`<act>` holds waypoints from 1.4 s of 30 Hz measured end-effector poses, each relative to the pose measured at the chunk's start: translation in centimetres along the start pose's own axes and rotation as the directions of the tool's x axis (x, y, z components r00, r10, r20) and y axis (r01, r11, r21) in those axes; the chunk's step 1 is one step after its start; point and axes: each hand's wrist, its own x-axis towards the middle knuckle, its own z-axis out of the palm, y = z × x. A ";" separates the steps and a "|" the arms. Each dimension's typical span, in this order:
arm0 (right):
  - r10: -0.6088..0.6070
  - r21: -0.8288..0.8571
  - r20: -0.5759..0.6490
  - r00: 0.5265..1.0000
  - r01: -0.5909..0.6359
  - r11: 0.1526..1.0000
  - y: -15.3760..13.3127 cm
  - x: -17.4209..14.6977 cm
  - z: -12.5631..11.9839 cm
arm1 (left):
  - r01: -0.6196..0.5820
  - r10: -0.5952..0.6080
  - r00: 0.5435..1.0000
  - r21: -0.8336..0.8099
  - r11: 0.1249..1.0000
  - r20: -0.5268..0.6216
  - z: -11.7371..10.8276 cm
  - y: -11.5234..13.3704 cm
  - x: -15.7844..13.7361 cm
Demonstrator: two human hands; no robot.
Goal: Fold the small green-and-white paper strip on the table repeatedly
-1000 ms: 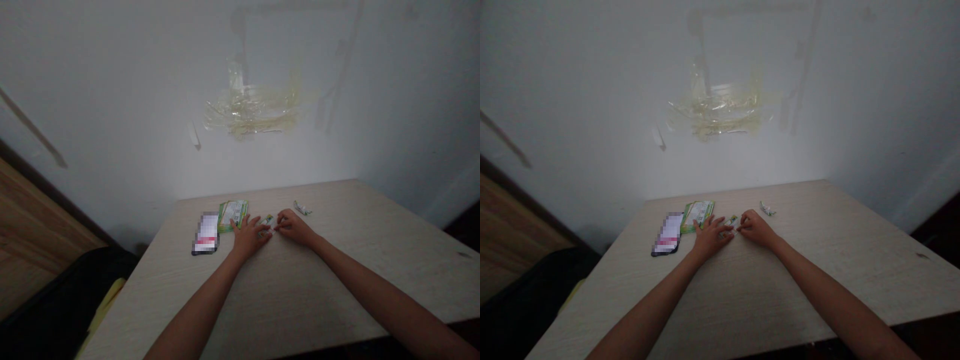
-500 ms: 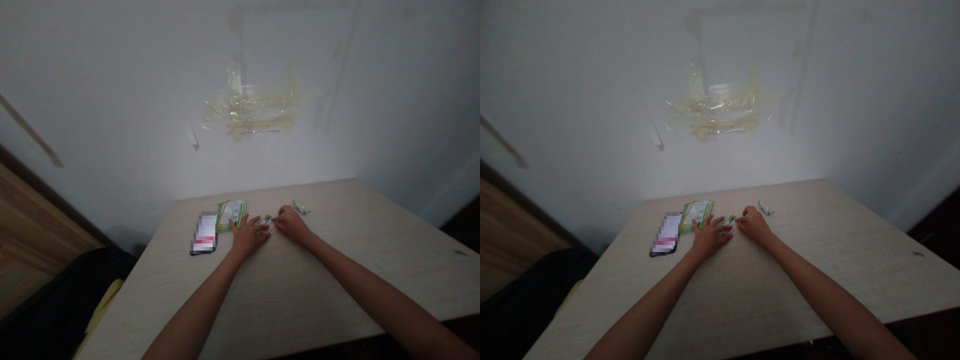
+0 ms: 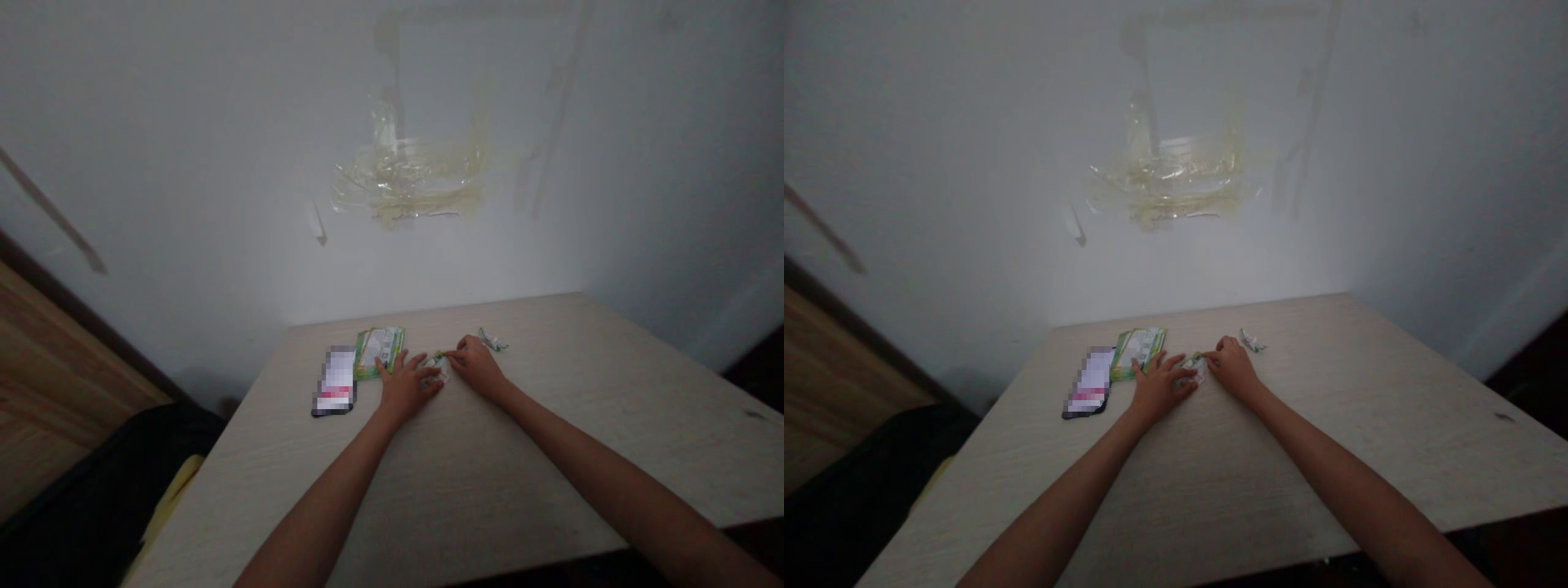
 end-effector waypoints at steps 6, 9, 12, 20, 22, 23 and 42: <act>-0.047 0.174 -0.058 0.997 0.057 0.983 1.2 -0.3 0.4 | 0.006 -0.006 1.000 0.007 1.000 0.007 -0.1 0.1 0.0; -0.067 0.196 -0.072 0.995 0.081 0.977 1.4 -0.4 0.6 | 0.015 -0.015 1.000 0.008 1.000 0.017 -0.2 0.2 0.0; -0.080 0.188 -0.062 0.995 0.091 0.978 1.3 -0.5 0.6 | 0.010 -0.010 1.000 0.007 1.000 0.013 -0.2 0.1 0.0; -0.138 0.212 -0.037 0.990 0.143 0.967 0.7 -0.5 -0.1 | 0.012 -0.012 1.000 0.022 1.000 0.006 -0.2 0.2 -0.1; -0.155 0.212 -0.030 0.987 0.158 0.964 0.5 -0.5 -0.3 | 0.013 -0.014 1.000 0.029 0.999 0.010 -0.2 0.2 0.0; -0.165 0.212 -0.030 0.986 0.168 0.963 0.4 -0.5 -0.4 | 0.013 -0.013 1.000 0.031 0.999 0.013 -0.2 0.2 0.0; -0.342 0.186 -0.015 0.940 0.339 0.922 -0.5 -1.4 -2.3 | 0.010 -0.010 1.000 0.042 0.999 0.004 -0.2 0.1 -0.1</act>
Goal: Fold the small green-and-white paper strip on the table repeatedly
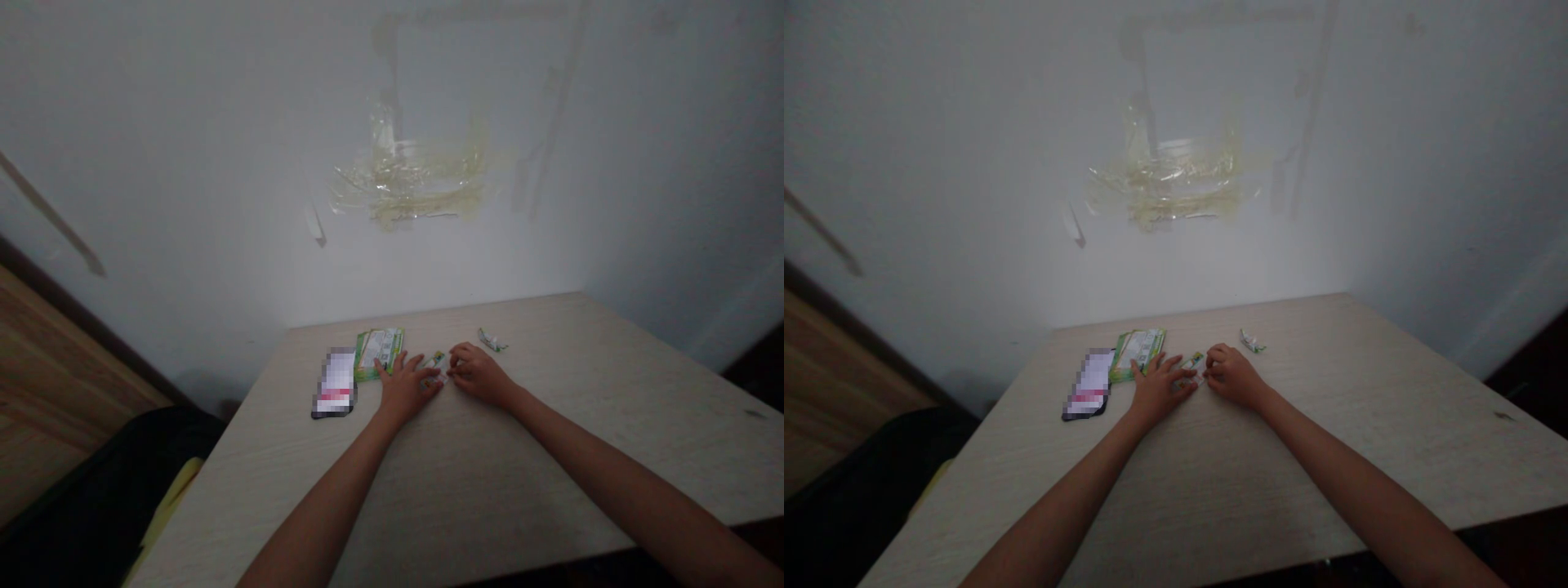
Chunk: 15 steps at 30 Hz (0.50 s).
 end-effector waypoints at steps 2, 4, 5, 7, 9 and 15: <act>-0.021 -0.004 0.007 1.000 0.021 1.000 0.0 -0.1 0.0 | 0.001 -0.001 1.000 0.001 1.000 0.000 0.0 0.0 0.0; -0.041 -0.006 0.016 0.999 0.041 0.999 0.0 -0.1 -0.1 | 0.004 -0.004 1.000 0.000 1.000 0.002 0.0 0.0 0.0; -0.048 -0.006 0.019 0.999 0.049 0.999 -0.1 -0.1 -0.2 | 0.005 -0.005 1.000 0.000 1.000 0.003 0.0 0.0 0.0; -0.054 -0.008 0.021 0.998 0.054 0.999 -0.2 -0.1 -0.3 | 0.005 -0.005 1.000 0.004 1.000 0.004 -0.1 0.0 0.0; -0.058 -0.008 0.027 0.998 0.058 0.998 -0.3 -0.1 -0.4 | 0.003 -0.003 1.000 0.014 1.000 0.004 -0.2 0.1 0.0; -0.070 0.019 0.021 0.997 0.070 0.997 -0.4 -0.3 -0.3 | 0.018 -0.018 1.000 0.031 0.999 0.012 -0.4 0.3 -0.1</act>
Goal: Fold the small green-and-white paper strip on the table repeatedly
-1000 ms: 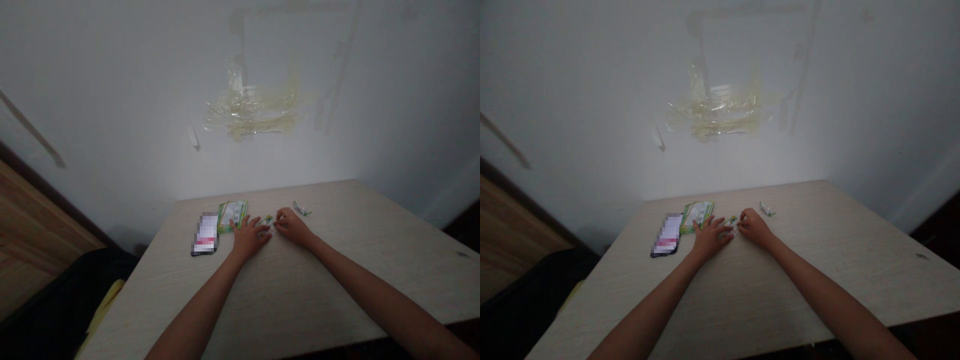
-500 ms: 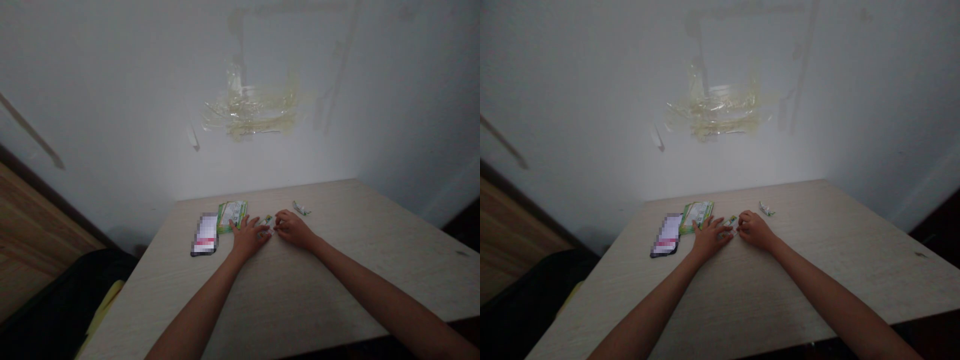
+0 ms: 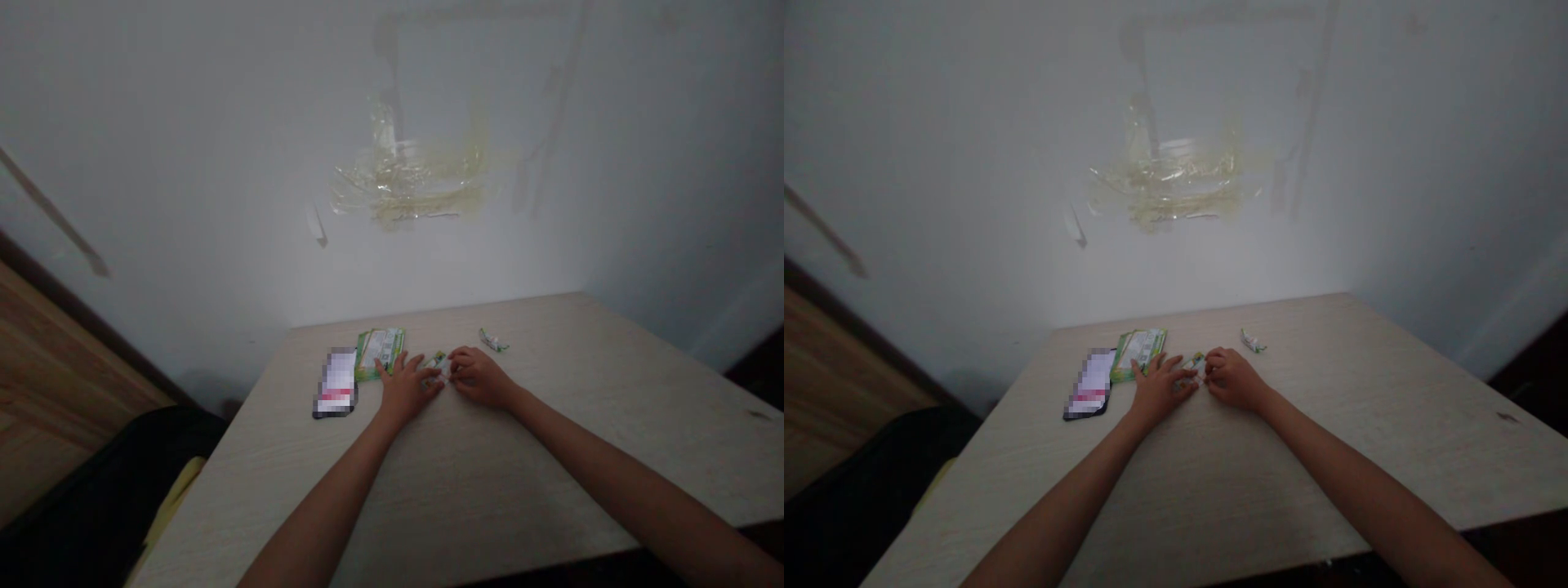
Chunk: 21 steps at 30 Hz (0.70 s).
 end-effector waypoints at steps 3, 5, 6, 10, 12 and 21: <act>-0.002 0.009 -0.005 1.000 0.002 1.000 -0.2 0.0 -0.1 | -0.007 0.007 1.000 -0.017 1.000 -0.006 0.1 -0.1 0.0; -0.002 0.018 -0.004 1.000 0.002 1.000 -0.4 0.1 -0.2 | -0.015 0.015 1.000 -0.028 0.999 -0.016 0.2 -0.2 0.0; -0.001 0.022 -0.003 1.000 0.001 1.000 -0.4 0.1 -0.3 | -0.018 0.017 1.000 -0.032 0.999 -0.020 0.2 -0.2 0.0; 0.009 0.037 0.008 1.000 -0.009 0.999 -0.5 0.1 -0.4 | -0.019 0.018 0.999 -0.031 0.999 -0.032 0.5 -0.4 0.1; 0.012 0.049 0.007 1.000 -0.012 0.999 -0.4 0.0 -0.3 | -0.019 0.018 0.999 -0.029 0.999 -0.032 0.5 -0.4 0.1; 0.031 0.141 0.002 1.000 -0.031 0.989 -0.3 0.0 -0.4 | -0.019 0.019 1.000 -0.028 0.999 -0.008 0.3 -0.3 0.1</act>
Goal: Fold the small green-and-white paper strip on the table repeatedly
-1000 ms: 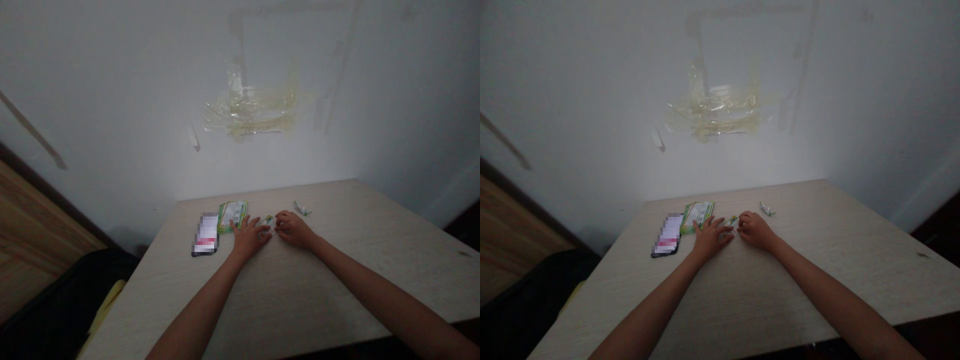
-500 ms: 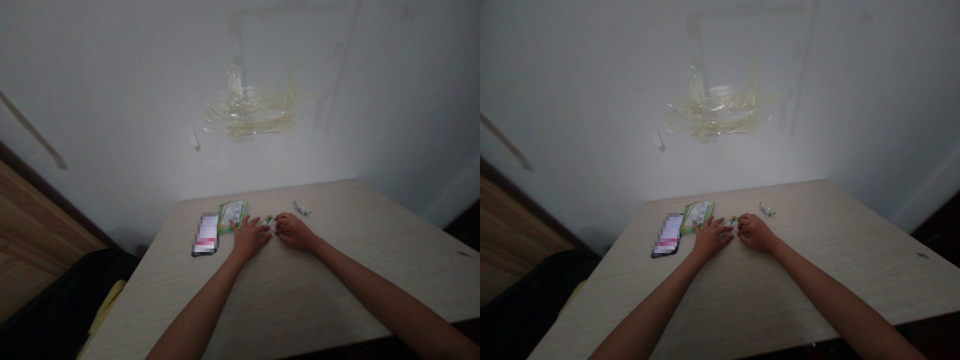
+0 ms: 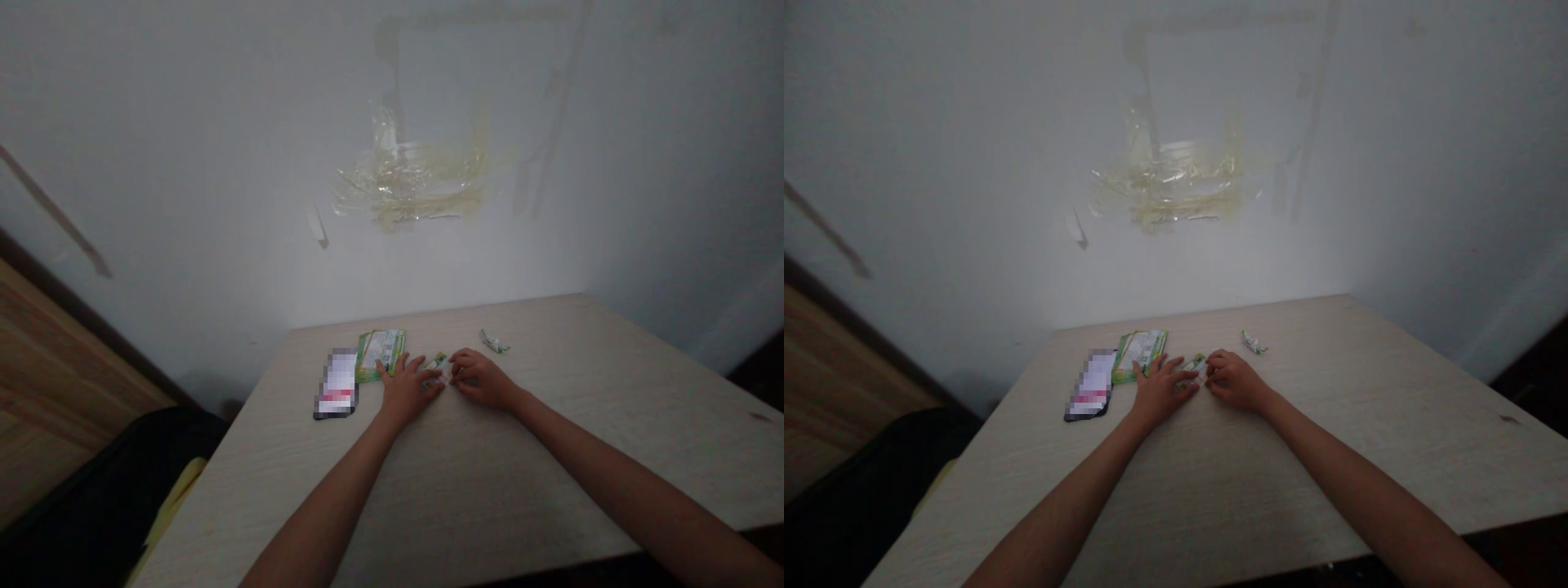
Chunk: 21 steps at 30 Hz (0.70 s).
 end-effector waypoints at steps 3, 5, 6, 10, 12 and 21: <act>0.027 0.042 -0.022 0.999 -0.026 0.999 0.4 0.0 0.2 | -0.010 0.010 1.000 -0.023 1.000 0.011 -0.1 0.0 0.0; 0.049 0.052 -0.062 0.997 -0.045 0.998 0.8 0.1 0.3 | -0.023 0.024 0.999 -0.033 0.999 0.022 -0.1 -0.1 0.0; 0.051 0.052 -0.091 0.994 -0.047 0.998 1.0 0.1 0.4 | -0.033 0.034 0.999 -0.036 0.999 0.025 -0.1 -0.1 0.0; 0.072 0.039 -0.091 0.993 -0.069 0.997 1.6 0.2 0.9 | -0.072 0.074 0.997 -0.048 0.996 0.035 -0.2 -0.2 -0.1; 0.078 0.028 -0.065 0.995 -0.076 0.997 1.6 0.2 1.0 | -0.079 0.082 0.996 -0.059 0.995 0.042 -0.1 -0.3 0.0; 0.077 -0.005 -0.035 0.996 -0.077 0.997 1.7 0.1 1.3 | -0.097 0.098 0.995 -0.083 0.992 0.002 0.2 -0.6 0.0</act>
